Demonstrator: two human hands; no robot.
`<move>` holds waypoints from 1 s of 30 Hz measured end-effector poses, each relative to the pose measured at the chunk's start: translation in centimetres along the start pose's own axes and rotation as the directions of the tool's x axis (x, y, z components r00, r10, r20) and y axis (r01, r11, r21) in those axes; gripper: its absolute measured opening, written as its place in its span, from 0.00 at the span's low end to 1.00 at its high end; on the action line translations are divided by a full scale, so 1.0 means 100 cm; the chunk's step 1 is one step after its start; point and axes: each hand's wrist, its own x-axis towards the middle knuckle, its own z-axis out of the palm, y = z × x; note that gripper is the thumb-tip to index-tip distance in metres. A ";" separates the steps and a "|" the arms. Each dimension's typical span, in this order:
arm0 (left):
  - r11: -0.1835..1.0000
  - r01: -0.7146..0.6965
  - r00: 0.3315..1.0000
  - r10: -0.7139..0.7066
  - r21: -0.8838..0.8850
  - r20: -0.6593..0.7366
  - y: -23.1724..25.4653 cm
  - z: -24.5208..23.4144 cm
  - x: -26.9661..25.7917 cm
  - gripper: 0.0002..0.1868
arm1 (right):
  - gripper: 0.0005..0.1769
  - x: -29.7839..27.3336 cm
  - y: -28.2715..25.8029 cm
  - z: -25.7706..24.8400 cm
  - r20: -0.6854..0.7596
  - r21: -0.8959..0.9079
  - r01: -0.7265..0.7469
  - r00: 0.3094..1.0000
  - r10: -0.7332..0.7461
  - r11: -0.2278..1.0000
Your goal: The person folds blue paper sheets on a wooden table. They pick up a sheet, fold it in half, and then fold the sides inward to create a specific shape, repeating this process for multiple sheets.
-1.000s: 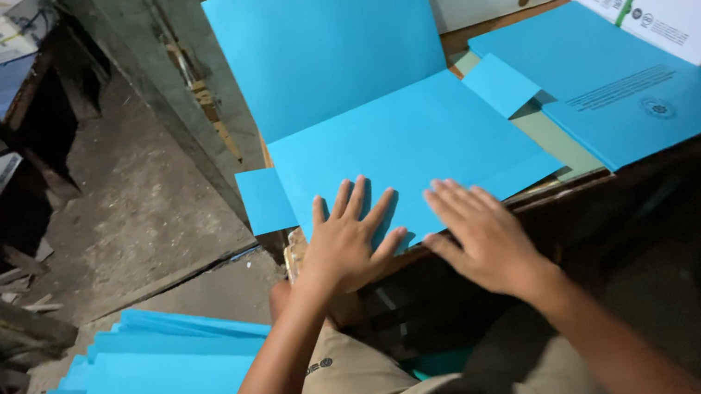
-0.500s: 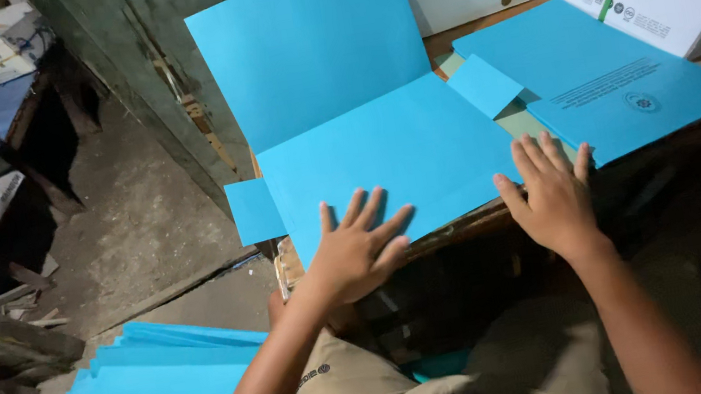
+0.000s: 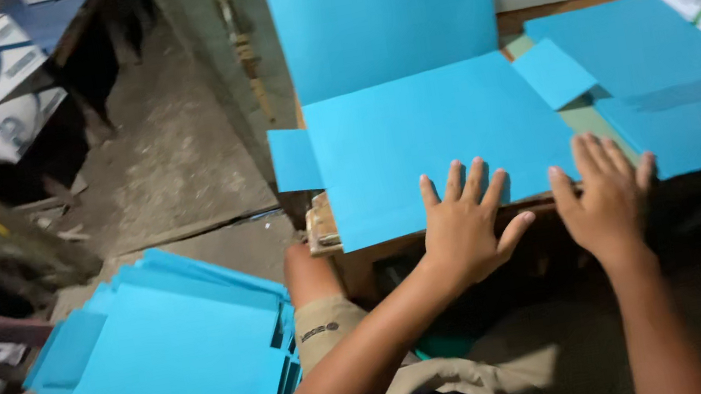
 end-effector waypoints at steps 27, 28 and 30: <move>0.991 0.079 0.968 -0.051 0.107 -0.246 -0.073 -0.068 -0.094 0.31 | 0.21 -0.014 0.003 0.018 -0.246 0.071 0.115 0.965 -0.094 0.991; 0.992 0.074 0.967 -0.046 0.105 -0.249 -0.074 -0.067 -0.093 0.31 | 0.21 -0.015 -0.004 0.016 -0.251 0.067 0.113 0.963 -0.093 0.991; 0.992 0.074 0.968 -0.046 0.103 -0.247 -0.075 -0.066 -0.094 0.30 | 0.22 -0.019 -0.018 0.011 -0.193 0.079 0.034 0.981 -0.018 0.996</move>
